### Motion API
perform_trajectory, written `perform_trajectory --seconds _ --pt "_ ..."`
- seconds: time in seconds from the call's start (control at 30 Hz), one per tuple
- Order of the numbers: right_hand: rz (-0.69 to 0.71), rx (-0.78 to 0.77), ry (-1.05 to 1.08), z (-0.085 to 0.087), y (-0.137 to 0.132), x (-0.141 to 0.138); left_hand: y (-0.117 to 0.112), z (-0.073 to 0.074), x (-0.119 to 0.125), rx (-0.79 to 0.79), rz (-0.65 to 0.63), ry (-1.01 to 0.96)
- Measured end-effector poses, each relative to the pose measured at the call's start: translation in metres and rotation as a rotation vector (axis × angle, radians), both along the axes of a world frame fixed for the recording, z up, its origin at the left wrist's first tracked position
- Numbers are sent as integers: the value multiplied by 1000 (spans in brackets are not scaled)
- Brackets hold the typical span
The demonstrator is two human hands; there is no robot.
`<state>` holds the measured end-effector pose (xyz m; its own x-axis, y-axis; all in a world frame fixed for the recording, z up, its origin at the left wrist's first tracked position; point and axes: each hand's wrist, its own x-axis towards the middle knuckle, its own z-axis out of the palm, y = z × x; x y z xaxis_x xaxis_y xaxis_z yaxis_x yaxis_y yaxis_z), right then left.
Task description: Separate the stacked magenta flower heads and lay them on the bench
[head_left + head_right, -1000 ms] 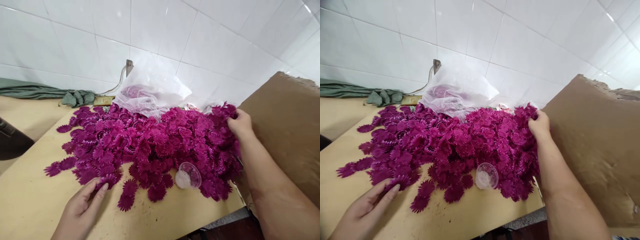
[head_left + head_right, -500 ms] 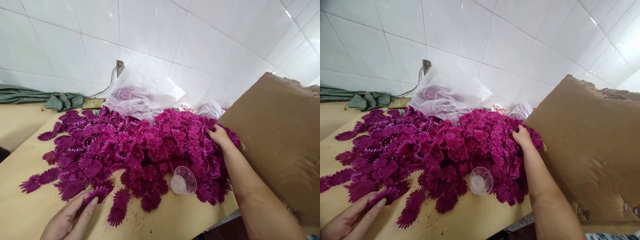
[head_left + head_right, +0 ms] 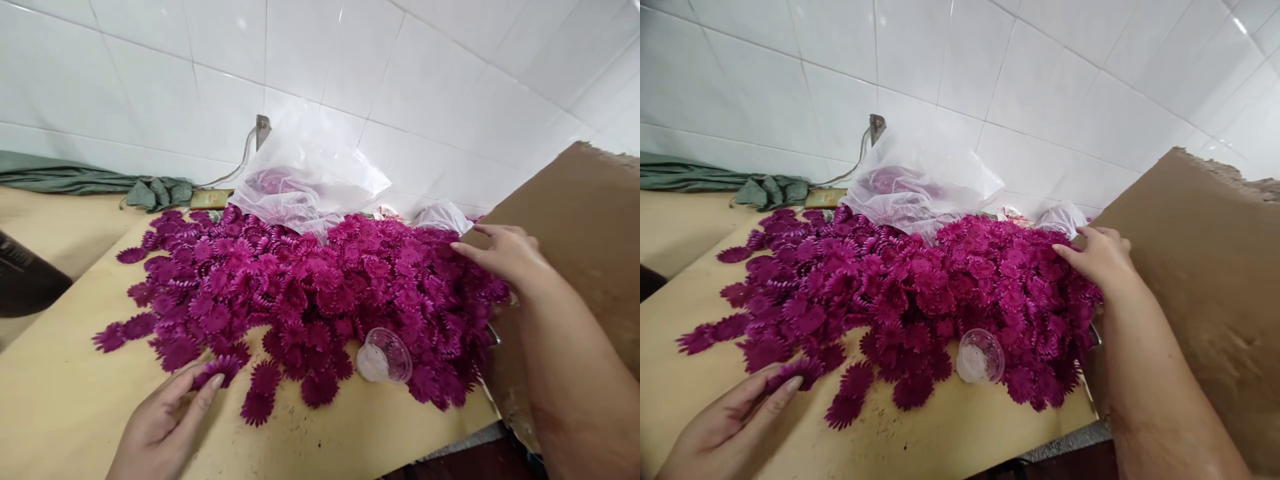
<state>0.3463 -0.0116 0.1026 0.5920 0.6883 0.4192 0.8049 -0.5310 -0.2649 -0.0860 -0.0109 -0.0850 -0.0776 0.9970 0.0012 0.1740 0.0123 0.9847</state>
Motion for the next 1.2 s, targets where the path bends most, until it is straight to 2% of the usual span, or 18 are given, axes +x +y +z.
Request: perform_trajectory --seconds 0.07,0.13,0.17,0.23,0.3,0.33,0.43,0.53,0.67,0.77,0.93,1.0,1.2 --pt "65 26 -59 -1 -6 -27 -1 10 3 -47 -30 -11" --pt "255 157 -214 -16 -17 -69 -2 16 6 -53 -42 -70" --pt "417 182 -258 -28 -23 -94 -2 18 6 -50 -46 -97" --pt "769 117 -284 -60 -38 -143 -2 20 7 -37 -57 -133" --pt "998 16 -284 -97 -51 -183 -2 23 8 -29 -56 -155" --pt "1037 -46 -293 -115 -55 -198 -2 24 7 -32 -54 -169" --pt "919 -87 -294 -160 -58 -220 -1 29 6 -49 -36 -237" --pt "802 -79 -263 -182 -53 -228 -1 32 5 -69 -14 -310" --pt "801 -44 -191 -188 -51 -248 -2 34 4 -67 20 -382" --pt "877 -27 -161 -186 -48 -264 -2 33 4 -80 61 -447" --pt "929 23 -173 -179 -32 -279 -1 29 3 -115 140 -569" --pt "958 -20 -155 -177 -25 -286 0 29 1 -156 164 -612" --pt "1036 -295 -77 -173 -9 -310 4 34 -1 -272 214 -755"
